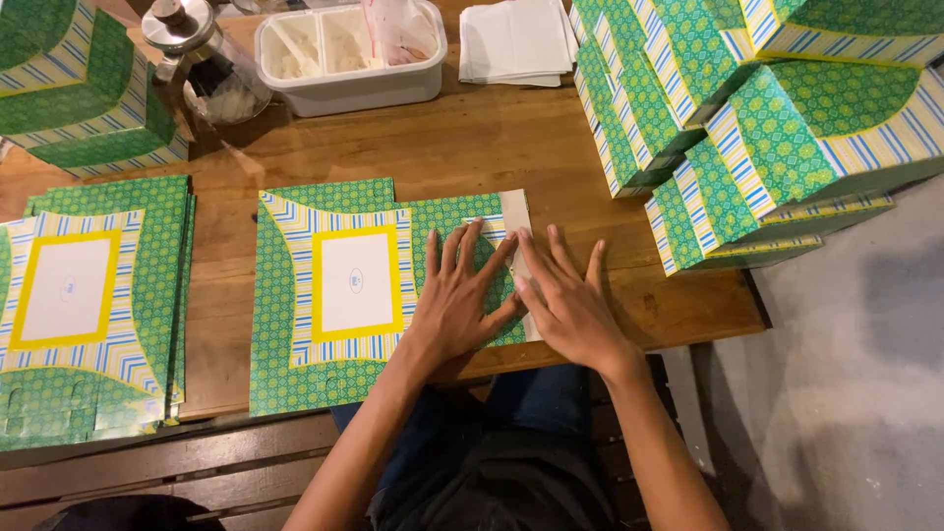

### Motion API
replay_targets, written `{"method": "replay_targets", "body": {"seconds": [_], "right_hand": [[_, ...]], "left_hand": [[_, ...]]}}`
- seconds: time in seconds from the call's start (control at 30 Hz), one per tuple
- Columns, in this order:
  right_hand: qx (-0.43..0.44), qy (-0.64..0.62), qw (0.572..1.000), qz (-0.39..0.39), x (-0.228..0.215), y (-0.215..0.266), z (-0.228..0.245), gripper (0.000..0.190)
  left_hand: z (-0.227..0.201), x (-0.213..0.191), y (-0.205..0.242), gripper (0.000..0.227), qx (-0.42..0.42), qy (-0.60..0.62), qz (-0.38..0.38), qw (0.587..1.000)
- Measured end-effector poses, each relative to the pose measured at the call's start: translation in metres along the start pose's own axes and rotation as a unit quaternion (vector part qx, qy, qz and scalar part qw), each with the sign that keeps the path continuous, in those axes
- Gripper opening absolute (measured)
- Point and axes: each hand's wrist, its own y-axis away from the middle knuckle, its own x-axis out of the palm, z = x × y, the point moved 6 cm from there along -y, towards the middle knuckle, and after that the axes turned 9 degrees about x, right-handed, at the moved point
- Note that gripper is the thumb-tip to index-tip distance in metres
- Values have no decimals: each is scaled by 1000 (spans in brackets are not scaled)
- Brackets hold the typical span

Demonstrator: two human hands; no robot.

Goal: The person assembles a small cardboard box by folding the flat sheet along pre-scored lines and securing the tabs with adhesive strips. The person works at a wooden table with stacks of finished boxes and adhesive materials nearby.

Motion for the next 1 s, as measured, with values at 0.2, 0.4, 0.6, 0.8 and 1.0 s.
{"method": "replay_targets", "body": {"seconds": [0.2,0.4,0.6,0.8,1.0], "right_hand": [[-13,-23,1000,1,1,39,5,61],[-11,-7,1000,16,-2,72,15,63],[6,-23,1000,17,1,87,14,64],[19,-11,1000,8,1,76,11,64],[-6,-33,999,-30,1,52,7,61]], "left_hand": [[2,-1,-1,72,-12,20,6,1000],[0,-4,2,70,26,-20,-41,999],[-1,-5,2,69,30,-22,-38,999],[0,-4,2,69,30,-15,-33,999],[2,2,0,70,-4,17,-9,1000]]}}
